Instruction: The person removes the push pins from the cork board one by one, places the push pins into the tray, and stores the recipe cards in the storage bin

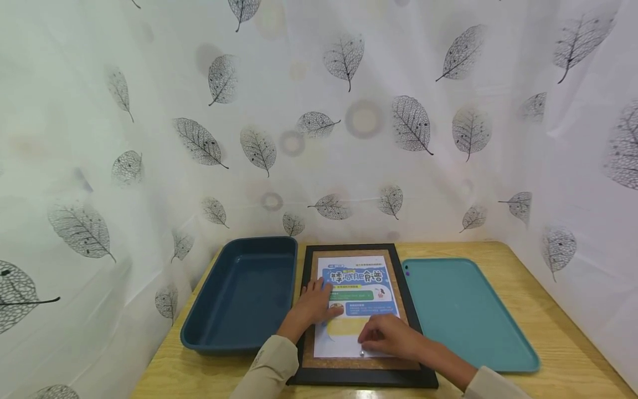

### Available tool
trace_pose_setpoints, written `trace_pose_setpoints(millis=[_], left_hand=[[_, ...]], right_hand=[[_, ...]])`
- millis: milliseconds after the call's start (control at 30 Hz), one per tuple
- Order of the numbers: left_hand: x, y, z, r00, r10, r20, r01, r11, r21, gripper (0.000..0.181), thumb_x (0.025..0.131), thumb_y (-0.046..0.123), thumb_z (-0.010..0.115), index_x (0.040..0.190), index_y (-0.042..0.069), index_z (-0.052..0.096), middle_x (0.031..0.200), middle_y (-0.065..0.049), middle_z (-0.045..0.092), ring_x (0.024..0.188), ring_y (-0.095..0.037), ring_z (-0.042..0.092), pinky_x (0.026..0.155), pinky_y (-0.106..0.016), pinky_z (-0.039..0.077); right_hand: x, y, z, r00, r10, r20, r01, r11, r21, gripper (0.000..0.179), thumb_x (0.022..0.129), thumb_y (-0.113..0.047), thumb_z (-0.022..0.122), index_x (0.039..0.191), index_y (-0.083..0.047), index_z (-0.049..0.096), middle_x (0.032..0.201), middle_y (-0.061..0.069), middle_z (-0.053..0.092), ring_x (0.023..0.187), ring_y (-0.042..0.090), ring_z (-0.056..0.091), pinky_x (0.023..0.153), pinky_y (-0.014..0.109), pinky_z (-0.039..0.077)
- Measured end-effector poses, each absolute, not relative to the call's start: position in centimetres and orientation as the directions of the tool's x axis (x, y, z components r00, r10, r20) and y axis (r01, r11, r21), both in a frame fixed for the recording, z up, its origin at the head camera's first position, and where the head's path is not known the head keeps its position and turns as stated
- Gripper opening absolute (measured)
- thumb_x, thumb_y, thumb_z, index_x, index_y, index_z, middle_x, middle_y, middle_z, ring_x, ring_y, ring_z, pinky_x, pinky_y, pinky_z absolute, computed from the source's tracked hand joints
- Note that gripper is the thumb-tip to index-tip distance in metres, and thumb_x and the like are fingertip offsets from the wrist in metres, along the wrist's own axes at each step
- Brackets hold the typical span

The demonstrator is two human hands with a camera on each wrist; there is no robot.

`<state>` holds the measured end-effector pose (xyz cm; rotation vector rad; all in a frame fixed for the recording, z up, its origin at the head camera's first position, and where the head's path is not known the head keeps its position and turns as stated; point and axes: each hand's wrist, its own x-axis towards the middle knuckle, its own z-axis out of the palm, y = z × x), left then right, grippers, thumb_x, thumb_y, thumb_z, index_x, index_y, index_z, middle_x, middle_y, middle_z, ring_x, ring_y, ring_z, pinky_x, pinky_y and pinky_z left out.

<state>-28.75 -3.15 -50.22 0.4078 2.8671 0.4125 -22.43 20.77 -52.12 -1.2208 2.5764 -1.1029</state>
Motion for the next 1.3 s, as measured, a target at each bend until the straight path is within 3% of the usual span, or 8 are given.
trace_pose_setpoints(millis=[700, 933, 1300], left_hand=[[-28.4, -3.1, -49.6, -0.939, 0.307, -0.152, 0.252, 0.92, 0.301, 0.079, 0.096, 0.053, 0.07, 0.155, 0.006, 0.044, 0.166, -0.021, 0.03, 0.154, -0.042, 0.026, 0.126, -0.057, 0.022], [-28.9, -2.9, -50.6, -0.939, 0.299, -0.169, 0.242, 0.926, 0.29, 0.079, 0.098, 0.054, 0.066, 0.158, 0.009, 0.041, 0.169, -0.019, 0.026, 0.157, -0.039, 0.021, 0.128, -0.055, 0.017], [-28.5, -3.1, -49.7, -0.938, 0.31, -0.155, 0.255, 0.919, 0.3, 0.079, 0.096, 0.053, 0.069, 0.155, 0.006, 0.044, 0.166, -0.021, 0.03, 0.154, -0.041, 0.026, 0.126, -0.056, 0.023]], right_hand=[[-21.9, 20.5, -51.9, -0.696, -0.697, 0.172, -0.598, 0.43, -0.676, 0.01, 0.097, -0.021, 0.073, 0.103, -0.015, 0.079, 0.095, -0.012, 0.073, 0.088, 0.0, 0.067, 0.077, 0.023, 0.06], [-21.8, 20.6, -52.3, -0.71, -0.69, 0.141, -0.567, 0.44, -0.697, 0.01, 0.098, -0.025, 0.073, 0.103, -0.019, 0.079, 0.095, -0.016, 0.071, 0.088, -0.001, 0.067, 0.078, 0.023, 0.06], [-21.2, 20.6, -52.4, -0.649, -0.725, 0.231, -0.657, 0.38, -0.651, 0.007, 0.093, -0.018, 0.078, 0.1, -0.018, 0.079, 0.091, -0.01, 0.072, 0.084, -0.002, 0.065, 0.073, 0.022, 0.058]])
